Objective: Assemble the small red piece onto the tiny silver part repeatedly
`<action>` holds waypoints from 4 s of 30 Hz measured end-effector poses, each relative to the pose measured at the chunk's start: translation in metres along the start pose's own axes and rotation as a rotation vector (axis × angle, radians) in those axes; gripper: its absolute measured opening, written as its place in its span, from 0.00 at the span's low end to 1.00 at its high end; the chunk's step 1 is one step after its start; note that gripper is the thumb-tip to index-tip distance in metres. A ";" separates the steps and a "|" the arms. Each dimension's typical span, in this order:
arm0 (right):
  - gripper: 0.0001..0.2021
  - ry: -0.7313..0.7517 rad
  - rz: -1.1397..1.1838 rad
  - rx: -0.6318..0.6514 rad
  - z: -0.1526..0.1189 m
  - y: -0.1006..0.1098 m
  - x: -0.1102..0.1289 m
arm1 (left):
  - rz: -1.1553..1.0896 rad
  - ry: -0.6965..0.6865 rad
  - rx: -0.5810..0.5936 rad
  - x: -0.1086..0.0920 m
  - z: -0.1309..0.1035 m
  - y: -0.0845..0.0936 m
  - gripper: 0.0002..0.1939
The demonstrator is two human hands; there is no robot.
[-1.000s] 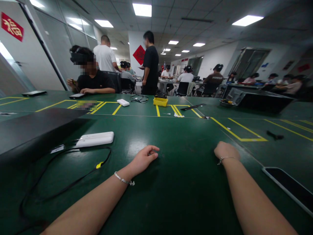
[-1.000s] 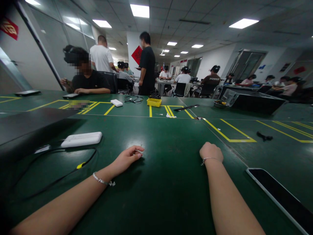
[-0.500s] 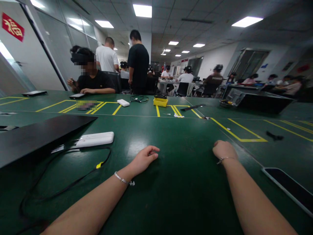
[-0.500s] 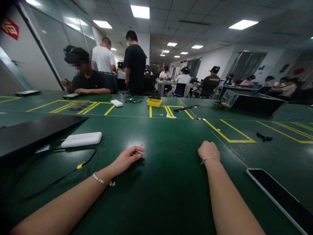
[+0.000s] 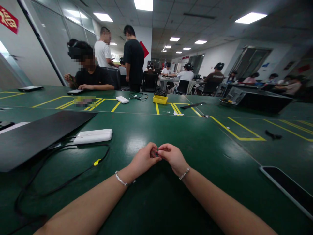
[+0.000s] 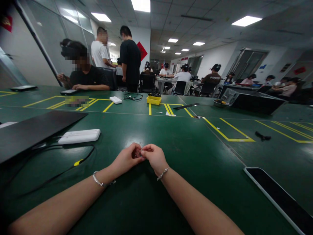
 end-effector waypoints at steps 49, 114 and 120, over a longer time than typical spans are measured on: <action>0.26 0.025 0.062 0.112 -0.006 -0.013 -0.012 | 0.375 -0.049 -0.175 0.000 0.001 0.020 0.03; 0.12 -0.162 0.224 0.452 -0.013 -0.019 -0.008 | 0.355 -0.473 -0.204 -0.042 -0.009 0.023 0.05; 0.12 -0.082 0.090 0.363 -0.002 -0.009 0.002 | 0.371 -0.411 -0.169 -0.034 -0.007 0.020 0.11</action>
Point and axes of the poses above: each hand's wrist, its own z-axis towards the middle knuckle, its own y-axis out of the back of the hand, x = y × z, the point moved 7 cm from there along z, towards the middle knuckle, and after that the axes turned 8 degrees about -x, right-handed, at the moved point
